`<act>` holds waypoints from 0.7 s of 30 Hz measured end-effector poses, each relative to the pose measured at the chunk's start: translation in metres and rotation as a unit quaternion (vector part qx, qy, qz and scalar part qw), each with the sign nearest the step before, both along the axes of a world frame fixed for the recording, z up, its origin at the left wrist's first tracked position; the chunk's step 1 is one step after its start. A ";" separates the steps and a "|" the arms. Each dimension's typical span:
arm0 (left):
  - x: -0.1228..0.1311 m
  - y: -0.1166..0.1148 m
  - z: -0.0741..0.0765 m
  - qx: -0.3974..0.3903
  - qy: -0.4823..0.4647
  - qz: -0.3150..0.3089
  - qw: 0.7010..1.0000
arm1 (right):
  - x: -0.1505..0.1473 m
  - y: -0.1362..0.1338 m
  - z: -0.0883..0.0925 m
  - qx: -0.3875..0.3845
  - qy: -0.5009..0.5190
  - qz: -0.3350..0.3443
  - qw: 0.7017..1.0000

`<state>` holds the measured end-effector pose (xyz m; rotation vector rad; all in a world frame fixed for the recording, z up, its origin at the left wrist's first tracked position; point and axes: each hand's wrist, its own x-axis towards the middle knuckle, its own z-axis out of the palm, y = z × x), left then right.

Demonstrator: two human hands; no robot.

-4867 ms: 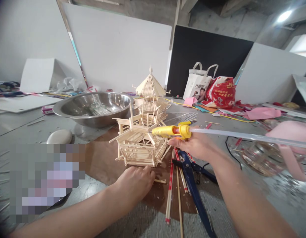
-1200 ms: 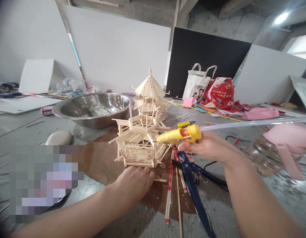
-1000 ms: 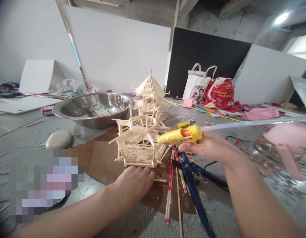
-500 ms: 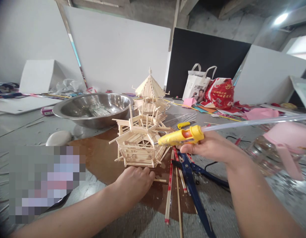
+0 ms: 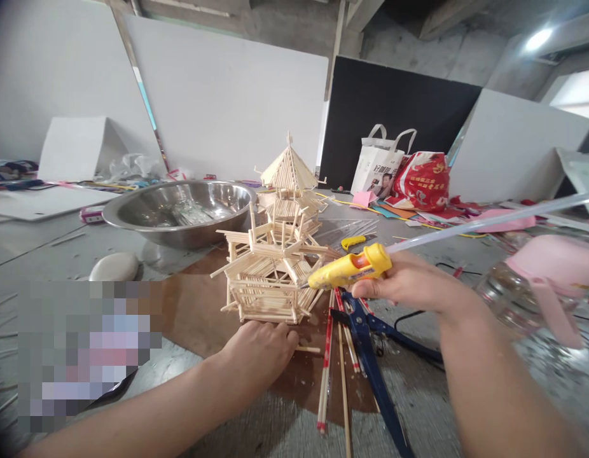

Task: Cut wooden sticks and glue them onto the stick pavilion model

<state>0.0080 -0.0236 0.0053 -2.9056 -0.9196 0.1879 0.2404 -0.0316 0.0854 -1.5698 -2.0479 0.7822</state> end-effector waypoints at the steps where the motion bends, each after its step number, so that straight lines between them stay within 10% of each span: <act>1: 0.000 0.000 0.000 -0.002 0.001 -0.003 1.000 | 0.002 0.001 0.001 -0.004 0.027 -0.006 1.000; 10: -0.003 -0.003 0.014 -0.033 -0.061 -0.040 0.997 | 0.044 0.032 -0.018 0.027 0.133 -0.198 0.971; 14: 0.000 -0.008 0.017 -0.173 -0.202 -0.007 0.964 | 0.054 0.052 -0.042 -0.020 0.097 -0.274 0.957; 21: 0.007 -0.008 0.030 -0.613 -0.396 0.200 0.653 | 0.047 0.076 -0.078 -0.083 -0.052 -0.273 0.957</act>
